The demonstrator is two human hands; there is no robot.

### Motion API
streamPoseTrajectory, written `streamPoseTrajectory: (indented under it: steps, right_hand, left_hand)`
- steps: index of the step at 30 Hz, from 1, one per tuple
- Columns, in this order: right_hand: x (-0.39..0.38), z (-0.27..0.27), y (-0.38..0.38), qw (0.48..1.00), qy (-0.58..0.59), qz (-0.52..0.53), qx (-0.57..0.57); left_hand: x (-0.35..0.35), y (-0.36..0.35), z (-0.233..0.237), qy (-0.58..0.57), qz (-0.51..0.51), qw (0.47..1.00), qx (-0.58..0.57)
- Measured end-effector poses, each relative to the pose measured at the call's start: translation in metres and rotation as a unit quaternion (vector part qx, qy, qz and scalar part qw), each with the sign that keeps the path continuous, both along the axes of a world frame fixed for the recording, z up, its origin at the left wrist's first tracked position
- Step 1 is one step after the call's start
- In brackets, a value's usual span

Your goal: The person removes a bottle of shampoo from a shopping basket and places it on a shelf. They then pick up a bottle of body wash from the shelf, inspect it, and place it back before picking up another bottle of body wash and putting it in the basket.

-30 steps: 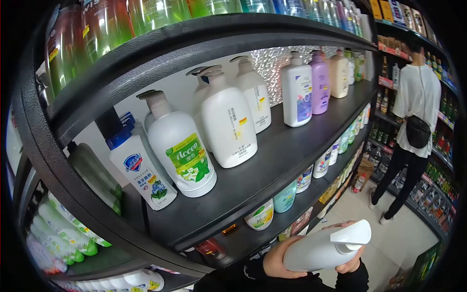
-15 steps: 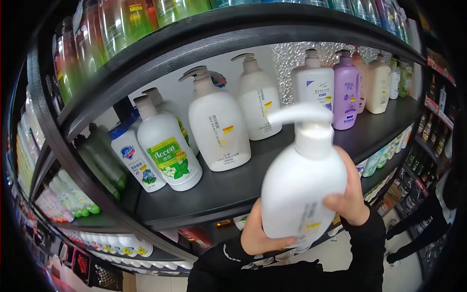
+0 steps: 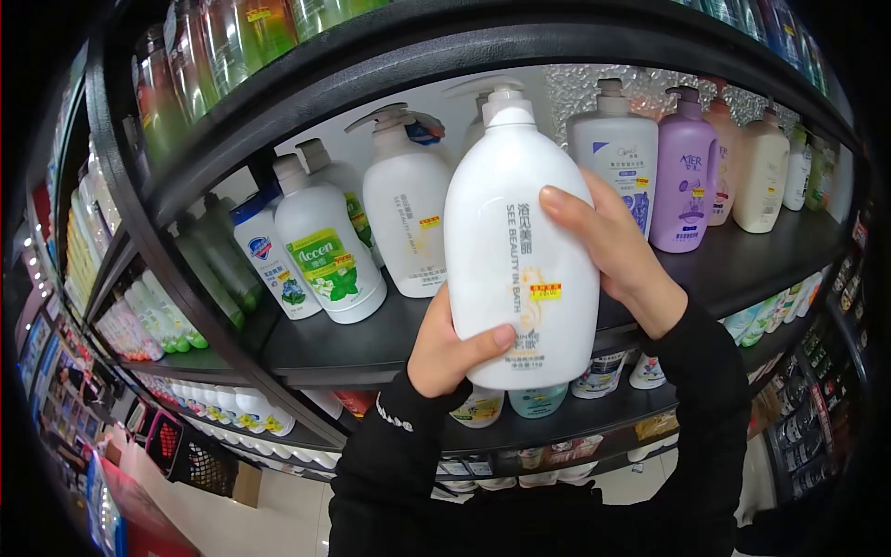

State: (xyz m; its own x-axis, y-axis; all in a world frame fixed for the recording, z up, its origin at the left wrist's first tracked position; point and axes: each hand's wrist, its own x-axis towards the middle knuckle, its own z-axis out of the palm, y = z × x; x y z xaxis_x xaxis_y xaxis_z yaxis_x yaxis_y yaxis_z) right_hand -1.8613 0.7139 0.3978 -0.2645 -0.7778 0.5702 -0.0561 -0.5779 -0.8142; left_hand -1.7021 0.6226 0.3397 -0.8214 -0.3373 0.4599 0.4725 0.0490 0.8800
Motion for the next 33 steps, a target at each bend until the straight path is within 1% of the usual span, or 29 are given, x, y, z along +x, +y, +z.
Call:
streamPoseTrajectory:
  steps: [2,5,9,12,14,18,20,21,23,24,26,27,28,29,30,31,32,33]
  right_hand:
    - [-0.008,0.000,-0.008,1.000,0.006,-0.020,0.003]
    - [-0.019,0.001,-0.018,0.999,0.036,0.007,-0.016]
    - [-0.029,-0.002,-0.029,0.998,0.051,0.014,-0.019]
    - [-0.036,-0.006,-0.035,0.997,0.079,-0.009,-0.018]
    - [-0.037,-0.007,-0.036,0.992,0.117,-0.029,-0.026]
    - [-0.038,-0.007,-0.038,0.994,0.108,-0.011,-0.009]
    - [-0.039,-0.008,-0.039,0.994,0.104,-0.023,-0.021]
    - [-0.040,-0.008,-0.038,0.994,0.104,-0.020,-0.019]
    - [-0.041,-0.006,-0.037,0.991,0.124,-0.047,-0.012]
    - [-0.042,-0.006,-0.037,0.991,0.128,-0.041,-0.010]
    - [-0.044,-0.008,-0.035,0.964,0.224,-0.134,-0.048]
    - [-0.041,-0.014,-0.032,0.971,0.186,-0.127,-0.081]
    - [-0.038,-0.017,-0.026,0.971,0.190,-0.119,-0.081]
    - [-0.034,-0.016,-0.016,0.943,0.263,-0.188,-0.086]
    - [-0.030,-0.016,-0.005,0.903,0.334,-0.256,-0.091]
    - [-0.025,-0.018,0.004,0.901,0.340,-0.254,-0.093]
    - [-0.021,-0.021,0.013,0.877,0.388,-0.276,-0.062]
    - [-0.018,-0.025,0.019,0.851,0.431,-0.298,-0.031]
  left_hand:
    - [-0.005,-0.005,0.004,0.003,0.007,1.000,-0.001]
    - [-0.012,-0.014,0.007,-0.019,0.017,1.000,-0.016]
    - [-0.019,-0.024,0.006,-0.033,0.024,0.999,-0.005]
    - [-0.023,-0.028,0.004,-0.043,0.013,0.999,0.003]
    - [-0.023,-0.027,0.004,-0.035,0.016,0.999,-0.006]
    - [-0.022,-0.027,0.004,-0.040,0.018,0.999,-0.010]
    - [-0.024,-0.026,0.003,-0.012,0.053,0.998,-0.015]
    - [-0.026,-0.026,0.001,-0.012,0.055,0.998,-0.012]
    - [-0.029,-0.029,-0.005,-0.004,0.091,0.995,-0.040]
    - [-0.030,-0.032,-0.007,0.000,0.097,0.995,-0.037]
    - [-0.031,-0.038,-0.010,-0.022,0.140,0.980,-0.141]
    - [-0.030,-0.036,-0.009,-0.029,0.173,0.964,-0.198]
    - [-0.029,-0.033,-0.011,-0.027,0.181,0.964,-0.195]
    - [-0.028,-0.029,-0.016,0.003,0.248,0.937,-0.245]
    - [-0.027,-0.025,-0.021,0.034,0.312,0.903,-0.292]
    - [-0.019,-0.014,-0.014,0.038,0.329,0.889,-0.316]
    - [-0.013,-0.006,-0.012,0.044,0.331,0.888,-0.317]
    - [-0.007,0.001,-0.011,0.014,0.378,0.823,-0.424]
